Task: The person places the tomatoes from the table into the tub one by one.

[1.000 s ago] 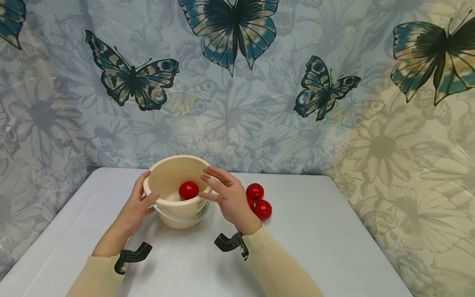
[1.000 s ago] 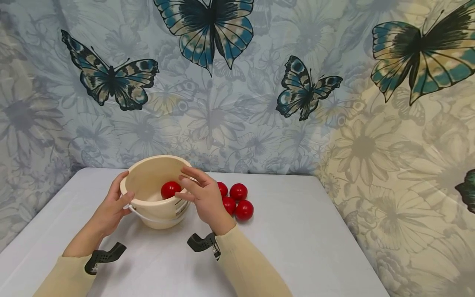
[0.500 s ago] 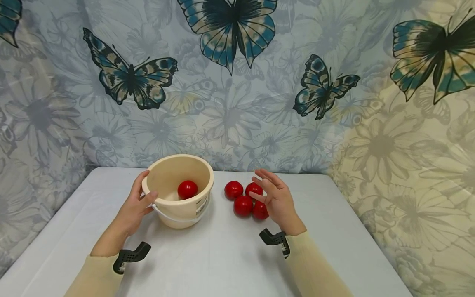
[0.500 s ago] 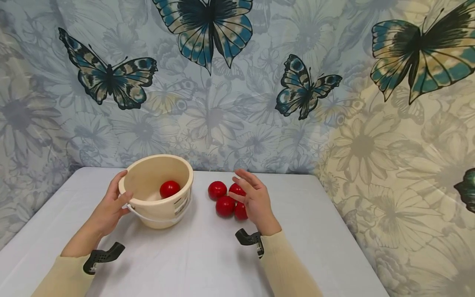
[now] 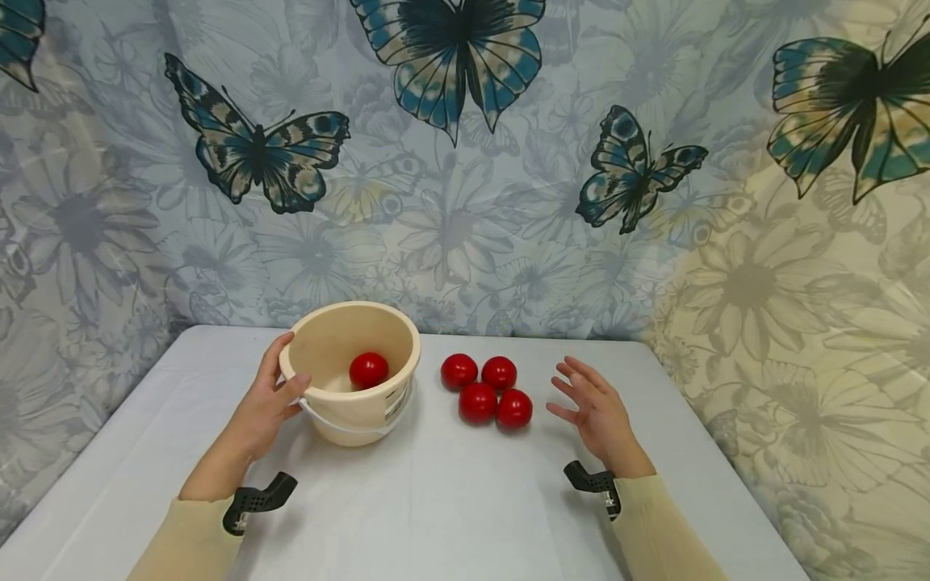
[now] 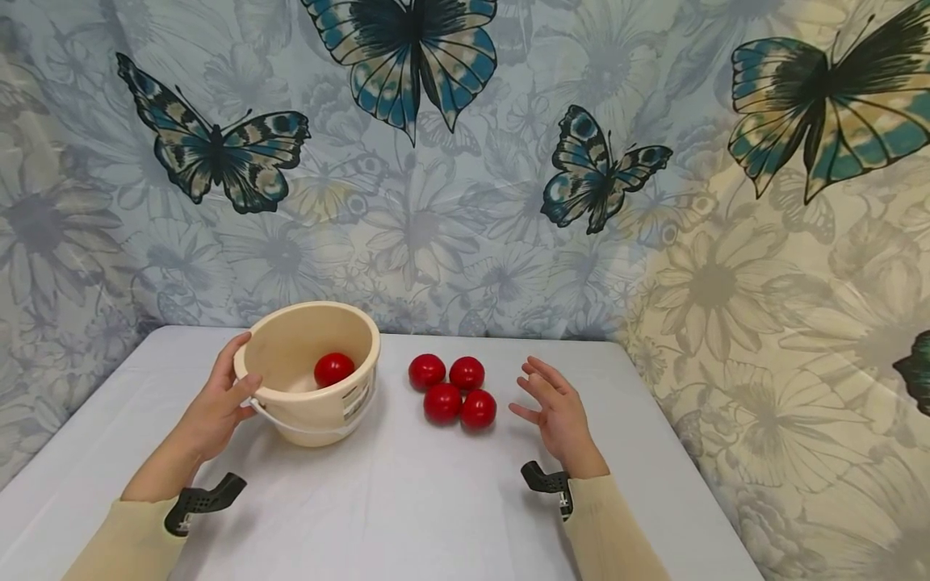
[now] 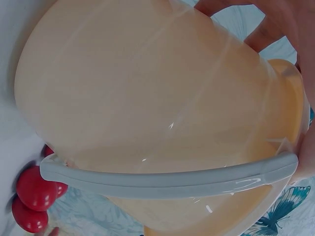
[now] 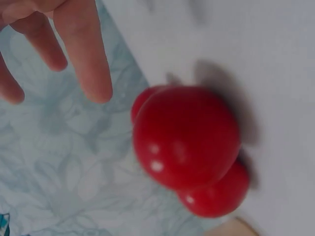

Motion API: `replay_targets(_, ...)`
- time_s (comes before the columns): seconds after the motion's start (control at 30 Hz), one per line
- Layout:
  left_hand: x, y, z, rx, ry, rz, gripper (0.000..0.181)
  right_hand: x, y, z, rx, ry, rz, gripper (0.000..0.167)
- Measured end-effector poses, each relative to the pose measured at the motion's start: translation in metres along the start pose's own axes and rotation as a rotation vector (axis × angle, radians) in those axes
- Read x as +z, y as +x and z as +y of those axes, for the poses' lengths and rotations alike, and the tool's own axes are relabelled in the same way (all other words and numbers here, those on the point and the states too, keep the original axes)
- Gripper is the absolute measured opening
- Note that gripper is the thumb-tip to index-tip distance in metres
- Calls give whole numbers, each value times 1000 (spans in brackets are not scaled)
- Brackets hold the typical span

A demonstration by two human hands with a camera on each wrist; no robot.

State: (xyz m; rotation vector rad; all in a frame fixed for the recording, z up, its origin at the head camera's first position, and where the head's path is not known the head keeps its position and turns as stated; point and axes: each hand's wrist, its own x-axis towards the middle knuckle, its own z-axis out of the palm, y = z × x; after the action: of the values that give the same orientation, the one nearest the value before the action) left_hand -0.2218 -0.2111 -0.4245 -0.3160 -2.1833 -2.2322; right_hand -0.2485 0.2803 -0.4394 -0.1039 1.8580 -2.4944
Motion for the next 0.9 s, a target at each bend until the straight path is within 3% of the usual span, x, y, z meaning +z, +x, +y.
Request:
replay_targets(0.17, 0, 1, 0, -5, 0, -1, 74, -14, -2, 20, 118, -7, 19, 57)
replay_targets(0.3, 0, 1, -1, -4, 8, -5, 74, -18, -4, 34, 153, -79, 9, 59)
replay_targets(0.53, 0, 0, -1, -1, 10, -1, 74, -15, -3, 42, 108, -235, -32, 58)
replay_targets(0.9, -1, 1, -2, 0, 6, 4, 75, -1, -2, 49, 69, -292, -117, 64)
